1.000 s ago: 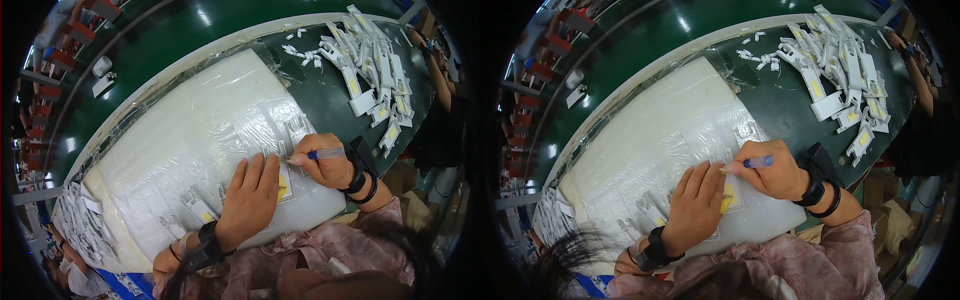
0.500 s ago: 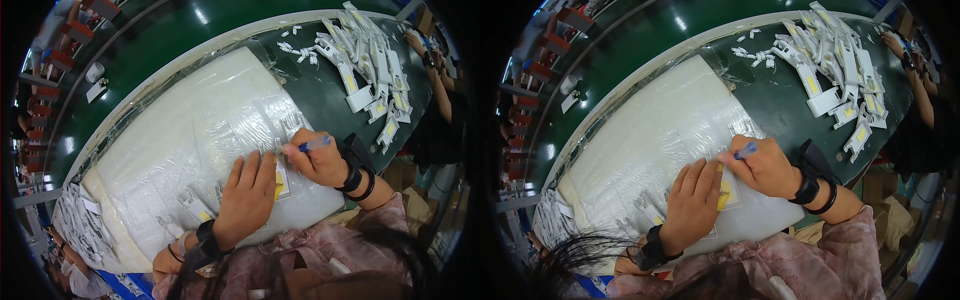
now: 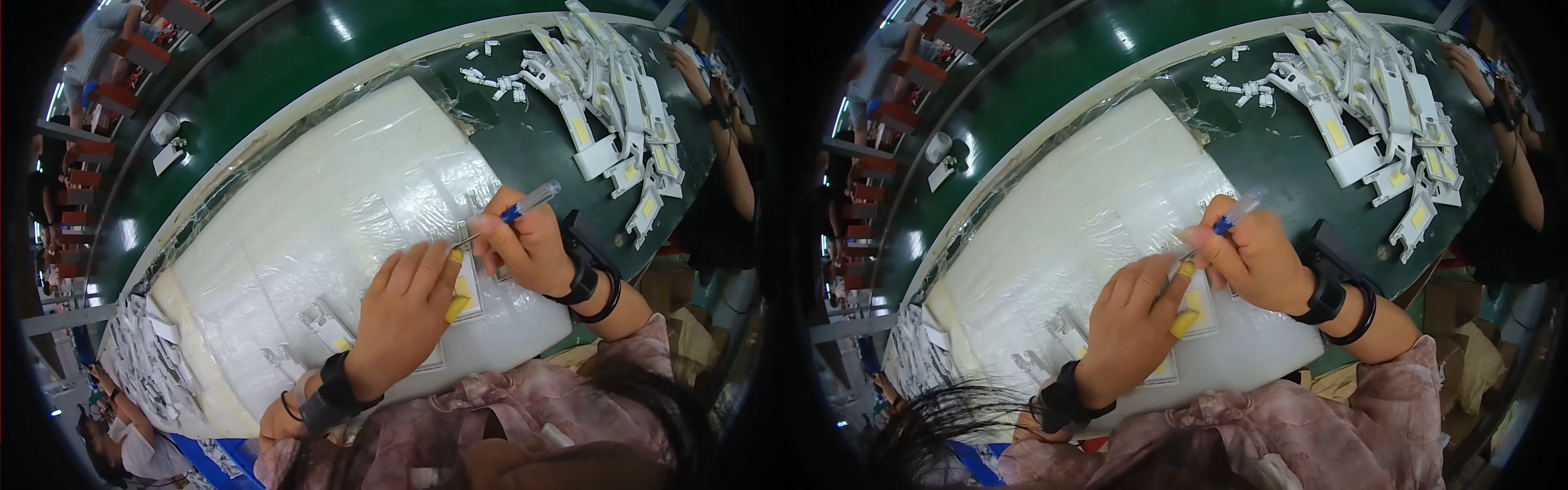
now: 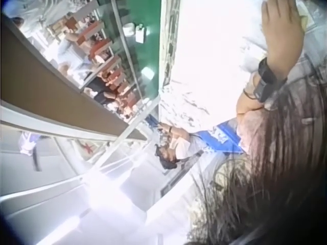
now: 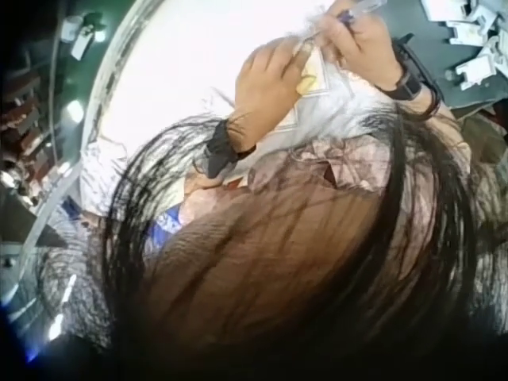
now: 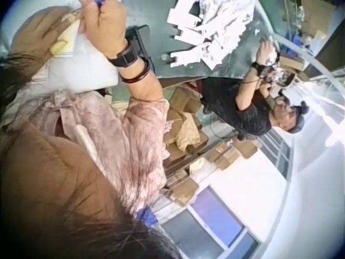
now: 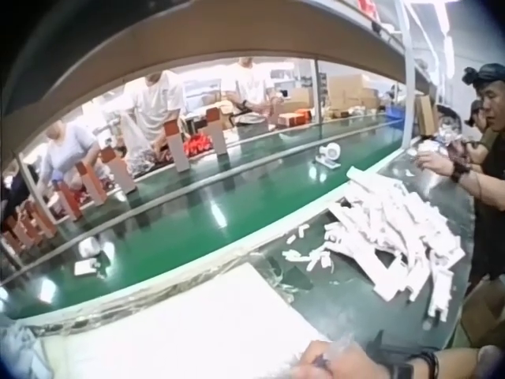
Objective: The person arranges white plastic components on a surface and uses a tool to peel adhesive backing from yellow strips before pressing them onto the components. They then pick up a battery and a wire, inserting them into a component housing and using a tool to press down on the internal parts.
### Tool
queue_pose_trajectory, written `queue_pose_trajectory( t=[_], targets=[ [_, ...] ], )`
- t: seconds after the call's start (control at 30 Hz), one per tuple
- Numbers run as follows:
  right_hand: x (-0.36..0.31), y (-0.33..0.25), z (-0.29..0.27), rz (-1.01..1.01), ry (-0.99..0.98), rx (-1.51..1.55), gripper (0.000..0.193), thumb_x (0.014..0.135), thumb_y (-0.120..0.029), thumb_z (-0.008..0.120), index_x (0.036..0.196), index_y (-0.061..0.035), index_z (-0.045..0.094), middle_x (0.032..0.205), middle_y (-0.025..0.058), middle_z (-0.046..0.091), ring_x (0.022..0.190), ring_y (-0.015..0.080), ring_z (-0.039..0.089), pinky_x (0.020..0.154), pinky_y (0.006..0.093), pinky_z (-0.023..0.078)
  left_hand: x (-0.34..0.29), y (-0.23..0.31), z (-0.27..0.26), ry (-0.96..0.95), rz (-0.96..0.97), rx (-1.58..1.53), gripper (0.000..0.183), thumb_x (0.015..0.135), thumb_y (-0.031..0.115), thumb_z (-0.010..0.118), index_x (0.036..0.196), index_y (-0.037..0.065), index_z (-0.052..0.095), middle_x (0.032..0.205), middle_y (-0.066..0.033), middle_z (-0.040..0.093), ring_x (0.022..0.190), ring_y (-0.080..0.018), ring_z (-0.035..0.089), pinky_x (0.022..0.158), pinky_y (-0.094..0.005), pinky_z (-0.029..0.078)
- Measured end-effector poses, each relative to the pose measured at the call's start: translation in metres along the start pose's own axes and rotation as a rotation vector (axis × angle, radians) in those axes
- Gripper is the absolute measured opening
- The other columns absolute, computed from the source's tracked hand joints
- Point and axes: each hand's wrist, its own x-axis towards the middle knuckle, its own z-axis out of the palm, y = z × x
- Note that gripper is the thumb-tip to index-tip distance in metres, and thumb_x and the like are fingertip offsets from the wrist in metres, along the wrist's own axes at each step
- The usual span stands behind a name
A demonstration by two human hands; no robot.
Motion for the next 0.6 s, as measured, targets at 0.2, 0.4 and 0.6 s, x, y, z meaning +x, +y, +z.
queue_pose_trajectory(
  t=[0.2,0.4,0.6],
  targets=[
    [0.0039,-0.0013,-0.0013,0.003,-0.054,-0.047,0.018,0.102,-0.015,0.057,0.089,-0.0025,0.053,0.071,0.0031,0.064,0.051,0.0061,0.057,0.045,0.0202,0.043,-0.0021,0.0010,-0.0019,-0.022,-0.016,0.041,0.045,0.083,0.021,0.065,0.125,0.006,0.063,0.135,-0.0164,0.054,0.123,-0.0316,0.052,0.105,-0.0480,0.042],
    [0.0055,-0.0017,0.0004,0.060,-0.086,-0.045,0.016,0.102,-0.014,0.057,0.092,-0.0021,0.055,0.072,0.0033,0.065,0.052,0.0058,0.058,0.046,0.0195,0.044,-0.0032,0.0027,-0.0026,-0.040,0.000,0.111,0.042,0.087,0.022,0.062,0.126,0.006,0.063,0.137,-0.0176,0.053,0.124,-0.0324,0.051,0.105,-0.0495,0.041],
    [0.0062,0.0009,0.0003,0.041,-0.099,-0.060,0.015,0.102,-0.012,0.057,0.091,-0.0020,0.056,0.074,0.0031,0.066,0.052,0.0055,0.058,0.047,0.0193,0.044,-0.0035,0.0020,-0.0005,-0.039,0.002,0.112,0.042,0.087,0.023,0.061,0.126,0.007,0.063,0.137,-0.0176,0.052,0.125,-0.0321,0.051,0.105,-0.0492,0.041]
  ],
)
